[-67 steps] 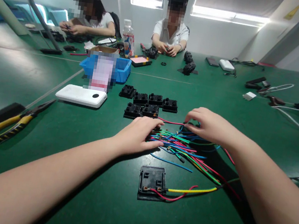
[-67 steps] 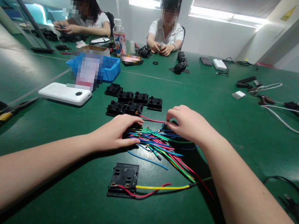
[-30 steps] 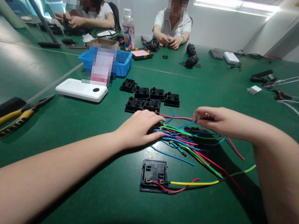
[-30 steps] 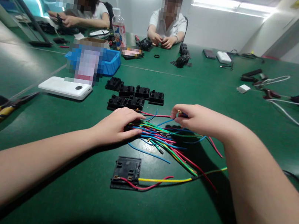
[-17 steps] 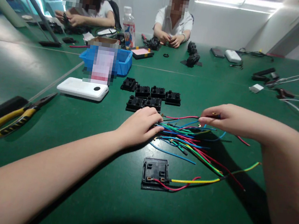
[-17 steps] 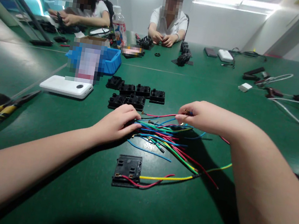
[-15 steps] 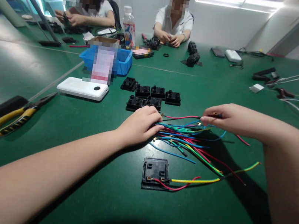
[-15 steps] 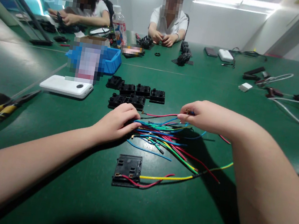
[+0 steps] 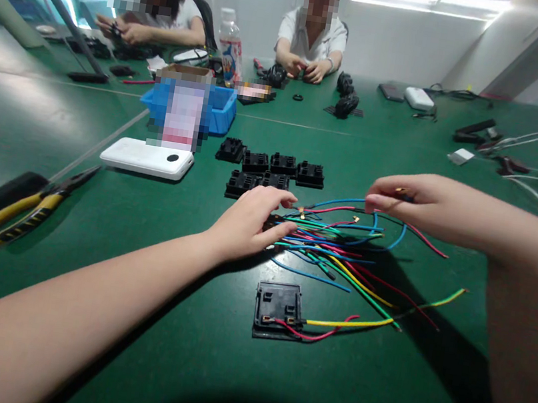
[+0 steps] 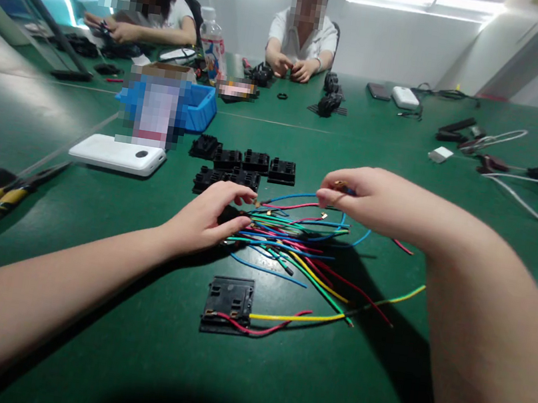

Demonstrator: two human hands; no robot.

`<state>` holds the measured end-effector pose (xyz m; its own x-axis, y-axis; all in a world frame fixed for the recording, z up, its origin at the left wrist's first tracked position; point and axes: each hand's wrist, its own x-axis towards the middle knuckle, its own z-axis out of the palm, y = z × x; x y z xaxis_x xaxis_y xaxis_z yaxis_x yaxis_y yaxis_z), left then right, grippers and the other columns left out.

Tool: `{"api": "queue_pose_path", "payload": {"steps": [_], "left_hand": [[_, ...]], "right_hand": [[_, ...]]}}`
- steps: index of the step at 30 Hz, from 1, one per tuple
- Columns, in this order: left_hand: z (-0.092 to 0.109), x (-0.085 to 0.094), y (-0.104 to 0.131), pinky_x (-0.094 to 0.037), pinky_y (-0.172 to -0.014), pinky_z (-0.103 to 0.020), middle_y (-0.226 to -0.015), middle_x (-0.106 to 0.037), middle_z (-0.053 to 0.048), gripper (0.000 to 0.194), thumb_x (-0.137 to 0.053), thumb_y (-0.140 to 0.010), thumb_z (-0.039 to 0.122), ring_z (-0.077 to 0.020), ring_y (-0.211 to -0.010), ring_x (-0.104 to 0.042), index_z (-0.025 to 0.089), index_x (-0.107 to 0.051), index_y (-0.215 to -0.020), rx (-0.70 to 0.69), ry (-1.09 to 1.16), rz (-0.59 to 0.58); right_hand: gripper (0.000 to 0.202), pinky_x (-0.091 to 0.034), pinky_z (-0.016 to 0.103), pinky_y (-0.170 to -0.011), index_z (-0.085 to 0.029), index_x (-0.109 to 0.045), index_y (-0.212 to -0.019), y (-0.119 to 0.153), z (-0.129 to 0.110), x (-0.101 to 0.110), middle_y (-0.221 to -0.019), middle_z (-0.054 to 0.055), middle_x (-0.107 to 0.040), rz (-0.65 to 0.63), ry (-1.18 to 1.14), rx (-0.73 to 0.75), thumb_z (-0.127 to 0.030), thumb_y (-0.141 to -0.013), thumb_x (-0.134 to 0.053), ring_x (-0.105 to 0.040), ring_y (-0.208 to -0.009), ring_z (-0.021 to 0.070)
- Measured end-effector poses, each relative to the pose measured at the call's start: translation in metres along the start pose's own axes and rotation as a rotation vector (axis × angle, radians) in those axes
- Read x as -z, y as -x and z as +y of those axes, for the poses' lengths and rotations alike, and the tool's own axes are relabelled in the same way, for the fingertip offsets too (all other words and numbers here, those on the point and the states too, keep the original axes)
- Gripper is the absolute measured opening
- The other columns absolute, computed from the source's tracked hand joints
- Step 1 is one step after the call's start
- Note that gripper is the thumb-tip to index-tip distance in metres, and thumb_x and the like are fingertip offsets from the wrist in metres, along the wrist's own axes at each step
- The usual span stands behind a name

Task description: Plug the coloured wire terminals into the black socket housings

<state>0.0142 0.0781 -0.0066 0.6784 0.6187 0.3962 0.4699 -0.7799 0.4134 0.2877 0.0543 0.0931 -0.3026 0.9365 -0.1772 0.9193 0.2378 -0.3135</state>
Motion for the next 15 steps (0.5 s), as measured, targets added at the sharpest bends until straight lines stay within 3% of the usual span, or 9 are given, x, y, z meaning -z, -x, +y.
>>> {"api": "queue_pose_path", "payload": {"steps": [4,7,10,13,15], "left_hand": [[0.001,0.0,0.0,-0.045,-0.076,-0.032,-0.089,-0.065,-0.005,0.023,-0.051,-0.093,0.033,-0.0183,-0.082,-0.058,0.015,-0.059,-0.104,-0.035,0.005,0.017],[0.002,-0.001,0.0,-0.042,-0.068,-0.029,-0.077,-0.063,-0.002,0.018,-0.049,-0.093,0.028,-0.0162,-0.072,-0.055,0.016,-0.061,-0.09,-0.066,-0.01,0.017],[0.002,-0.001,0.0,-0.041,-0.066,-0.028,-0.075,-0.061,-0.003,0.017,-0.05,-0.093,0.026,-0.0158,-0.07,-0.054,0.015,-0.062,-0.089,-0.078,-0.028,0.034],[0.001,-0.001,0.001,-0.04,-0.067,-0.028,-0.074,-0.06,-0.003,0.017,-0.051,-0.093,0.026,-0.0161,-0.071,-0.054,0.014,-0.062,-0.09,-0.091,-0.046,0.043],[0.002,-0.001,0.001,-0.04,-0.068,-0.028,-0.077,-0.061,-0.004,0.016,-0.052,-0.092,0.025,-0.0164,-0.073,-0.054,0.014,-0.063,-0.091,-0.115,-0.057,0.028]], "right_hand": [[0.037,-0.039,0.029,-0.058,-0.024,-0.064,-0.084,-0.007,-0.017,-0.017,-0.072,0.0,-0.062,-0.098,-0.068,0.078,-0.053,-0.089,-0.042,-0.053,-0.066,0.0171],[0.035,-0.042,0.03,-0.062,-0.024,-0.066,-0.09,-0.01,-0.017,-0.025,-0.079,0.001,-0.066,-0.126,-0.11,0.093,-0.049,-0.09,-0.042,-0.057,-0.071,0.0182],[0.04,-0.043,0.031,-0.061,-0.023,-0.068,-0.094,-0.011,-0.011,-0.025,-0.08,0.003,-0.068,-0.144,-0.161,0.055,-0.051,-0.091,-0.039,-0.059,-0.069,0.019],[0.046,-0.043,0.033,-0.064,-0.021,-0.068,-0.098,-0.008,-0.006,-0.02,-0.087,0.006,-0.069,-0.035,-0.127,0.023,-0.054,-0.091,-0.037,-0.06,-0.075,0.0206],[0.048,-0.041,0.034,-0.064,-0.019,-0.068,-0.088,-0.006,-0.006,-0.014,-0.084,0.008,-0.067,0.08,-0.052,-0.025,-0.054,-0.091,-0.035,-0.058,-0.074,0.0202]]}}
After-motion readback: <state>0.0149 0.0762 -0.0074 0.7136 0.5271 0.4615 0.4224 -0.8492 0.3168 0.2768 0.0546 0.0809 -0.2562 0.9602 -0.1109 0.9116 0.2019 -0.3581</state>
